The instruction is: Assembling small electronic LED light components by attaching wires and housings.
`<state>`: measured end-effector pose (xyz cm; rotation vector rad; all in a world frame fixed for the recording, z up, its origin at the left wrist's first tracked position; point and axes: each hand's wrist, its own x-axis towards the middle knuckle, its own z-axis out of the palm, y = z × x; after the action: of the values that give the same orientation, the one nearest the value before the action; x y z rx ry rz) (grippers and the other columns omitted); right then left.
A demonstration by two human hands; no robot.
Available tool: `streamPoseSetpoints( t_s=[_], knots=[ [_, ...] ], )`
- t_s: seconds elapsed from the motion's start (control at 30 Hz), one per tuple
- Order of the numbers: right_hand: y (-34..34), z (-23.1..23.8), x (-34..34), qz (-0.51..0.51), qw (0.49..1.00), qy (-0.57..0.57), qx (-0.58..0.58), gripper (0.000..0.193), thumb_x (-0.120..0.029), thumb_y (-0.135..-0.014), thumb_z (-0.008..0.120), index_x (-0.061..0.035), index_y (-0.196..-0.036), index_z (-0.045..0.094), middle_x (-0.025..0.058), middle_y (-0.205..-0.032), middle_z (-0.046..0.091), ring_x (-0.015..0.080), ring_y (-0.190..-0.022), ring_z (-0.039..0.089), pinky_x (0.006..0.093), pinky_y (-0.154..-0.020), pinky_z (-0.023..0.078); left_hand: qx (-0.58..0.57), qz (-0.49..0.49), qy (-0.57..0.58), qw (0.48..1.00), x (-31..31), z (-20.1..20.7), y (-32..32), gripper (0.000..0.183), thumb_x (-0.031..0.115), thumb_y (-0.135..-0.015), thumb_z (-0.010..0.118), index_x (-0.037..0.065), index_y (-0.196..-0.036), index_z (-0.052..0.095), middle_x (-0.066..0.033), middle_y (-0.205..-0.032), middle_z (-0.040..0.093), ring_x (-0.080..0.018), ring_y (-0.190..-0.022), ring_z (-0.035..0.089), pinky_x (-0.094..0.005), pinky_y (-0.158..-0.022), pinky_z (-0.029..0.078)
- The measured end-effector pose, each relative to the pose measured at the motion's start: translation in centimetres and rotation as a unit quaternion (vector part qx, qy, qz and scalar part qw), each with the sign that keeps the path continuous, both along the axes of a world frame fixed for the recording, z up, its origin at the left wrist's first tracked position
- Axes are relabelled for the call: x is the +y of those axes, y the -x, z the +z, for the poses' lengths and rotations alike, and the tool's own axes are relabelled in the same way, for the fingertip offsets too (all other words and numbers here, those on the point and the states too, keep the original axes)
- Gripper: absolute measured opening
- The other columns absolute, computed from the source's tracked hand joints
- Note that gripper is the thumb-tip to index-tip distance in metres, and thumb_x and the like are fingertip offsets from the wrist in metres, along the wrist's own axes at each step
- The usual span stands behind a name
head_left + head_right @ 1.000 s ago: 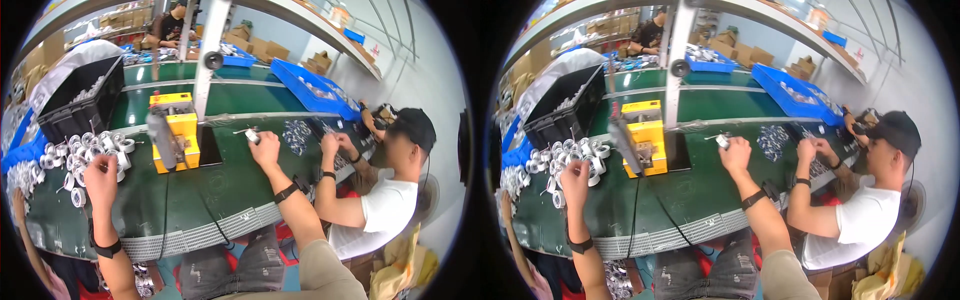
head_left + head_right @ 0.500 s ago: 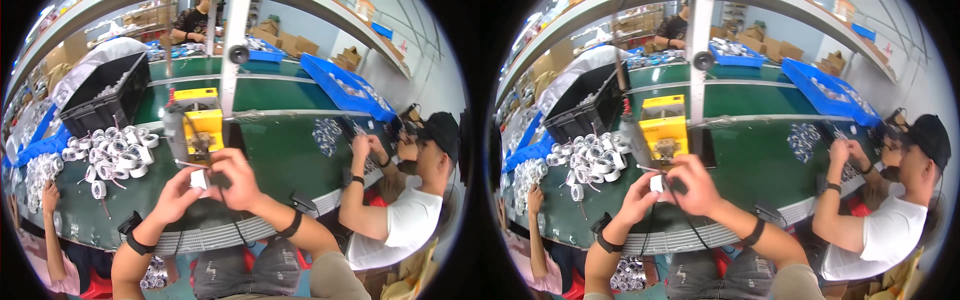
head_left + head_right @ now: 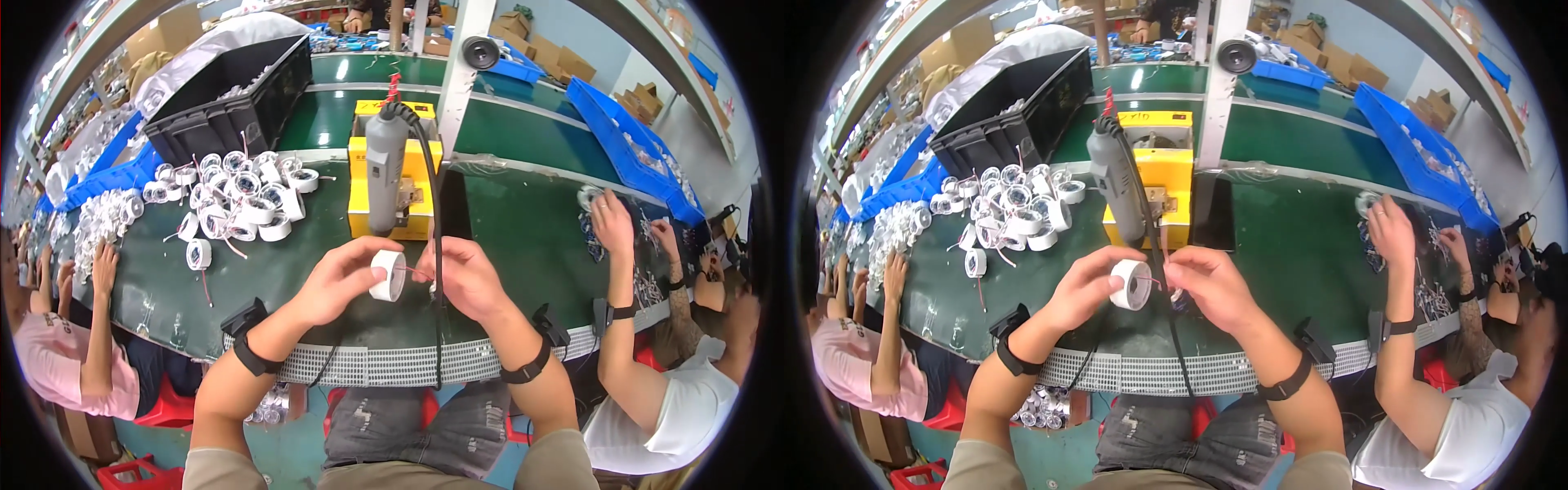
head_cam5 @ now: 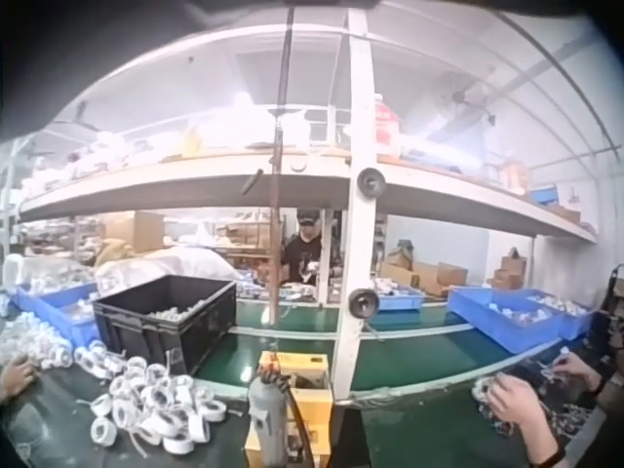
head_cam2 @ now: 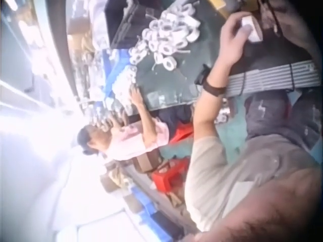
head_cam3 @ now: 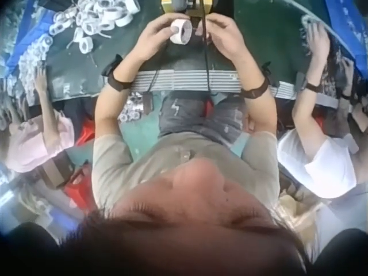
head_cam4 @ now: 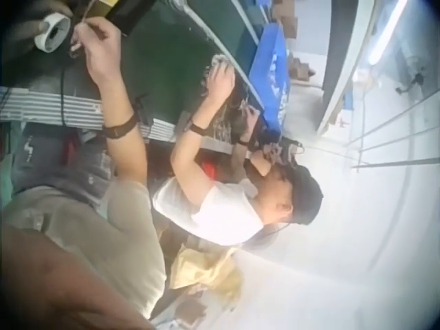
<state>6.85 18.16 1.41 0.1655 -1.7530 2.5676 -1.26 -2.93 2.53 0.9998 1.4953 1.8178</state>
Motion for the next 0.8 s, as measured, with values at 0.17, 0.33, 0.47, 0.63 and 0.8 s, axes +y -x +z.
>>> streamPoseSetpoints(
  t_s=[0.17, 0.33, 0.47, 0.63, 0.8],
  knots=[
    [-0.3, -0.2, -0.3, 0.026, 0.988, -0.132, 0.081, 0.011, -0.006, -0.083, 0.067, -0.0004, -0.076, 0.061, 0.0056, -0.079, 0.058, 0.0156, -0.076, 0.057, 0.0299, -0.071, 0.045, -0.206, -0.01, -0.043, 0.978, 0.3, -0.8, 0.3, 0.039, 0.028, -0.098, 0.041, -0.001, -0.12, 0.054, -0.0096, -0.104, 0.063, -0.0178, -0.086, 0.062, -0.0273, -0.066, 0.049],
    [-0.7, 0.4, -2.2, -0.062, 0.911, -0.377, 0.155, 0.013, -0.008, -0.077, 0.07, -0.0019, -0.072, 0.059, 0.0066, -0.075, 0.055, 0.0188, -0.07, 0.055, 0.0314, -0.065, 0.042, -0.257, -0.002, 0.015, 0.966, 0.5, -1.0, -0.1, 0.046, 0.036, -0.104, 0.029, 0.001, -0.12, 0.054, -0.0082, -0.091, 0.063, -0.0154, -0.068, 0.059, -0.0257, -0.055, 0.046],
    [-0.7, 0.5, -2.6, -0.11, 0.905, -0.389, 0.134, 0.016, -0.012, -0.081, 0.068, -0.0026, -0.072, 0.058, 0.0081, -0.074, 0.054, 0.0203, -0.067, 0.055, 0.0331, -0.064, 0.043, -0.194, 0.045, 0.037, 0.979, 1.0, -1.1, -0.7, 0.052, 0.042, -0.104, 0.027, 0.001, -0.122, 0.053, -0.007, -0.089, 0.061, -0.013, -0.067, 0.058, -0.0243, -0.056, 0.046],
    [-0.9, 1.2, -3.6, -0.136, 0.918, -0.367, 0.069, 0.015, -0.012, -0.081, 0.069, -0.0028, -0.076, 0.058, 0.0083, -0.075, 0.054, 0.0199, -0.07, 0.057, 0.0318, -0.062, 0.044, -0.123, 0.03, 0.019, 0.992, 1.6, -2.2, -1.1, 0.045, 0.036, -0.104, 0.033, 0.002, -0.128, 0.05, -0.0066, -0.099, 0.061, -0.0127, -0.083, 0.061, -0.0262, -0.069, 0.052],
    [-1.3, 1.6, -2.7, -0.211, 0.903, -0.363, 0.09, 0.013, -0.008, -0.08, 0.073, -0.0022, -0.082, 0.062, 0.0087, -0.084, 0.059, 0.016, -0.075, 0.061, 0.0289, -0.062, 0.048, -0.077, 0.145, -0.012, 0.986, 1.5, -1.7, -1.0, 0.039, 0.028, -0.104, 0.037, 0.003, -0.13, 0.052, -0.005, -0.107, 0.061, -0.011, -0.095, 0.06, -0.0267, -0.082, 0.053]
  ],
)
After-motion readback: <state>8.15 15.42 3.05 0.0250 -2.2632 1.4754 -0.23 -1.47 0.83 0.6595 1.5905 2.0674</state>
